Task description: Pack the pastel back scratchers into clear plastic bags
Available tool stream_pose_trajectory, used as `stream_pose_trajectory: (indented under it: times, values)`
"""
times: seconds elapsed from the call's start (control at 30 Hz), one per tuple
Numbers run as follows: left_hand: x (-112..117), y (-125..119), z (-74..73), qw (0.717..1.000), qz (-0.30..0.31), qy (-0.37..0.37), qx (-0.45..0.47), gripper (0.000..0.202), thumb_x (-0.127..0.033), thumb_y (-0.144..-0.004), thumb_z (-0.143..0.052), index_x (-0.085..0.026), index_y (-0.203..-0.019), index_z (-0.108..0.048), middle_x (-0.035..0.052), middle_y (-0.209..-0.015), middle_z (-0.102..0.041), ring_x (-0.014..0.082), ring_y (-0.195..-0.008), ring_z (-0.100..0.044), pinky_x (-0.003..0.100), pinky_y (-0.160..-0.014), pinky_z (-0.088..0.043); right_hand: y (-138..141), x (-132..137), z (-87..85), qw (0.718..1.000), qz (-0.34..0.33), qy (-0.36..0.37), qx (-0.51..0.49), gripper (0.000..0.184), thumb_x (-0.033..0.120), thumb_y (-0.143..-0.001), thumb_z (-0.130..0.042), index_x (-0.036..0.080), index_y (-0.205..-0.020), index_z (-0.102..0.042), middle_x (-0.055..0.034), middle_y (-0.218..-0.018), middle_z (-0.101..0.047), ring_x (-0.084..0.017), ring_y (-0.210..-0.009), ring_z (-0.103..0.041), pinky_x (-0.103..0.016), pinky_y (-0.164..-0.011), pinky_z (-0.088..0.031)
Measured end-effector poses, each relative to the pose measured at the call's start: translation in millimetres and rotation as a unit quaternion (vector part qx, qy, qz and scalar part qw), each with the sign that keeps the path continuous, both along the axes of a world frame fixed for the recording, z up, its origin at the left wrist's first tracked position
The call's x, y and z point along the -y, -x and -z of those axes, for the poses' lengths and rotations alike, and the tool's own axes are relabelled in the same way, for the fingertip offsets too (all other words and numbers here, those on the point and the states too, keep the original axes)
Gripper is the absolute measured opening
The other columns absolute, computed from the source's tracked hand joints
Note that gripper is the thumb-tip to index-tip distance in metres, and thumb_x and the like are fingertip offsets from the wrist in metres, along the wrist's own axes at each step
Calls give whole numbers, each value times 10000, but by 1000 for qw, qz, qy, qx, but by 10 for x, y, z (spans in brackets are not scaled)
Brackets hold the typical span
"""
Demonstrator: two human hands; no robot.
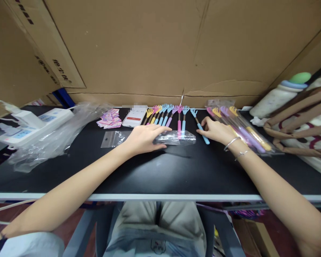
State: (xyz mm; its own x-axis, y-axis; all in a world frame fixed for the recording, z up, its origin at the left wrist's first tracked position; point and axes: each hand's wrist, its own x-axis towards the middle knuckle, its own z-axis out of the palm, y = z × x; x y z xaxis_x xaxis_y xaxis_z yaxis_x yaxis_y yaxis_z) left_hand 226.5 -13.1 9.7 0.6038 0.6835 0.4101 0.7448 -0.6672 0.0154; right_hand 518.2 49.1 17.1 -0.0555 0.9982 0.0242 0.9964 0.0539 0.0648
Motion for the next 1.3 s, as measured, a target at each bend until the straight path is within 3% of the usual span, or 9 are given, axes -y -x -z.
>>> stream_pose_trajectory:
  times: [0.23,0.4,0.5,0.6,0.77,1.0,1.13,1.3]
  values:
    - [-16,20,13,999,5,-34,1,473,-440,-816,-626,-255,-1242,-536,10,-1131,-665,171,-989,-636,231,-748,-466,-72,-40,-13,999,26,33,11,312,437,-810,-466,221,-1012,-565,-100,-1031,-688,-309,-971,-645,-355,-705,-441]
    - [-22,36,-8,999,-4,-35,4,463,-440,-833,-612,-250,-1248,-539,17,-1116,-669,164,-968,-638,223,-732,-455,-124,-78,-38,999,17,-27,-38,334,420,-832,-434,193,-1022,-588,-135,-1029,-688,-309,-926,-649,-362,-693,-451]
    - [-25,45,-44,999,-21,-30,3,464,-452,-834,-609,-260,-1251,-540,14,-1102,-675,169,-962,-640,227,-700,-442,-223,-132,-81,990,-18,-60,-128,284,401,-831,-454,197,-973,-590,-93,-879,-708,-273,-848,-653,-347,-697,-457]
    - [-28,58,-90,999,-33,-19,3,466,-457,-832,-612,-269,-1253,-539,12,-1094,-677,168,-949,-642,225,-663,-423,-333,-167,-129,963,-107,-68,-236,321,451,-826,-493,184,-983,-577,-76,-798,-691,-237,-797,-642,-338,-724,-464]
    - [-38,88,-148,999,-44,-13,6,490,-479,-824,-620,-281,-1262,-527,11,-1106,-673,170,-953,-637,223,-670,-408,-475,-121,-255,932,-198,19,-302,493,594,-761,-566,163,-997,-609,-78,-816,-681,-227,-802,-633,-353,-762,-469]
    - [-81,135,-168,998,-61,11,-14,525,-526,-789,-643,-278,-1240,-542,3,-1051,-686,180,-952,-642,218,-662,-396,-531,64,-508,930,-219,136,-262,429,572,-705,-662,209,-928,-711,-60,-931,-700,-246,-893,-634,-363,-804,-472]
    - [-107,168,-154,998,-60,14,-26,540,-548,-781,-641,-284,-1241,-540,3,-1040,-683,185,-952,-644,220,-664,-397,-506,156,-579,922,-216,137,-291,382,559,-710,-671,233,-904,-719,-52,-810,-700,-274,-918,-638,-367,-790,-493]
    - [-111,185,-137,997,-58,19,-38,546,-550,-787,-632,-285,-1254,-531,14,-1019,-685,190,-938,-647,219,-665,-398,-544,114,-551,926,-231,104,-281,436,599,-707,-663,237,-942,-726,-50,-898,-707,-266,-906,-639,-366,-783,-492]
